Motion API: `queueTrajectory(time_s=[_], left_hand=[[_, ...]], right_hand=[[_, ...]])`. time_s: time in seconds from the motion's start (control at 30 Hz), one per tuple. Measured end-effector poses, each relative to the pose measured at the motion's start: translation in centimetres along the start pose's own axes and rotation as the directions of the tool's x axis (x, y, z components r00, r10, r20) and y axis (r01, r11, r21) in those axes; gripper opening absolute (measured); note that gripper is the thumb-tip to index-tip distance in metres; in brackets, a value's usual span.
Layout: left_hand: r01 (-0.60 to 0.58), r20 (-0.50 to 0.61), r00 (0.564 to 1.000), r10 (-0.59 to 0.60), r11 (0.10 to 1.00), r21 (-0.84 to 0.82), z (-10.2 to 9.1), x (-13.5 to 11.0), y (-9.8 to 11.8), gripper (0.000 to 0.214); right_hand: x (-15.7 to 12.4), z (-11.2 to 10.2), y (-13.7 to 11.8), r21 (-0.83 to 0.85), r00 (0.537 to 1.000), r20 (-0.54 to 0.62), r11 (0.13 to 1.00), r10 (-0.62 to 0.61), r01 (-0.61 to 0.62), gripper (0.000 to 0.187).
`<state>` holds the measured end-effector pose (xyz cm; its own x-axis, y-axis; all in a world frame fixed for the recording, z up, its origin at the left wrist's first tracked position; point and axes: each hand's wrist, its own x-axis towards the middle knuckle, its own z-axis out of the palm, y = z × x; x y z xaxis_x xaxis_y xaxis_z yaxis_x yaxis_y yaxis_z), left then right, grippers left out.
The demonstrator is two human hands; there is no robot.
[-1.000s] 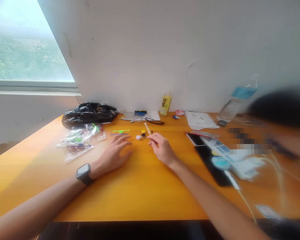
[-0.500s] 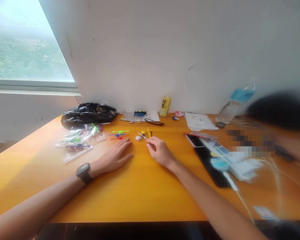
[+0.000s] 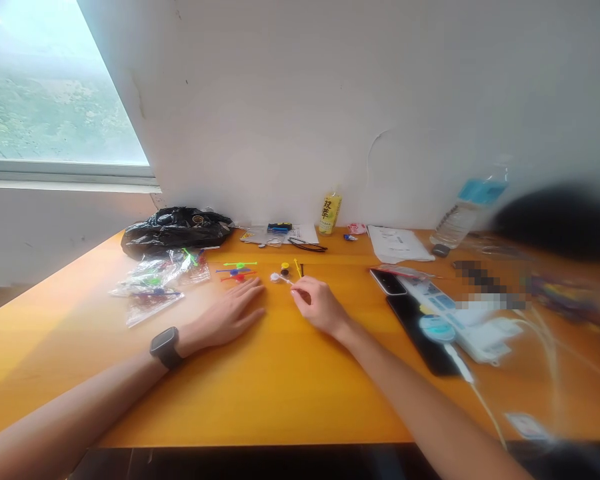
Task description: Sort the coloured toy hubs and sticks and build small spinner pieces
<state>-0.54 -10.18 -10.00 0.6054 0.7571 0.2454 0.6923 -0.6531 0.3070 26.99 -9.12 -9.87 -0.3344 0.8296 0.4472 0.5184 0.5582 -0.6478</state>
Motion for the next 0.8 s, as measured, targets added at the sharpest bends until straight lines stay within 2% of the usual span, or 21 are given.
queueTrajectory(time_s=[0.3, 0.53, 0.63, 0.8], left_hand=[[-0.047, -0.045, 0.998, 0.046, 0.999, -0.023, 0.0, 0.0, 0.0, 0.048], [0.014, -0.042, 0.999, -0.015, 1.000, -0.008, 0.4, -0.1, -0.1, 0.058], [-0.006, -0.056, 0.998, 0.005, 1.000, -0.025, 0.4, 0.0, -0.1, 0.054], [-0.079, -0.072, 0.994, 0.077, 0.996, -0.036, 0.1, -0.1, 0.0, 0.045]], right_hand=[[0.0, 0.0, 0.0, -0.010, 1.000, -0.004, 1.000, -0.023, 0.023, 0.021], [0.0, -0.4, -1.2, -0.061, 0.999, -0.024, 0.998, -0.026, 0.025, 0.045], [-0.2, -0.5, -1.3, -0.108, 0.999, -0.032, 0.993, -0.042, 0.039, 0.057], [-0.4, -0.4, -1.2, -0.103, 0.999, -0.021, 0.994, -0.035, 0.033, 0.060]])
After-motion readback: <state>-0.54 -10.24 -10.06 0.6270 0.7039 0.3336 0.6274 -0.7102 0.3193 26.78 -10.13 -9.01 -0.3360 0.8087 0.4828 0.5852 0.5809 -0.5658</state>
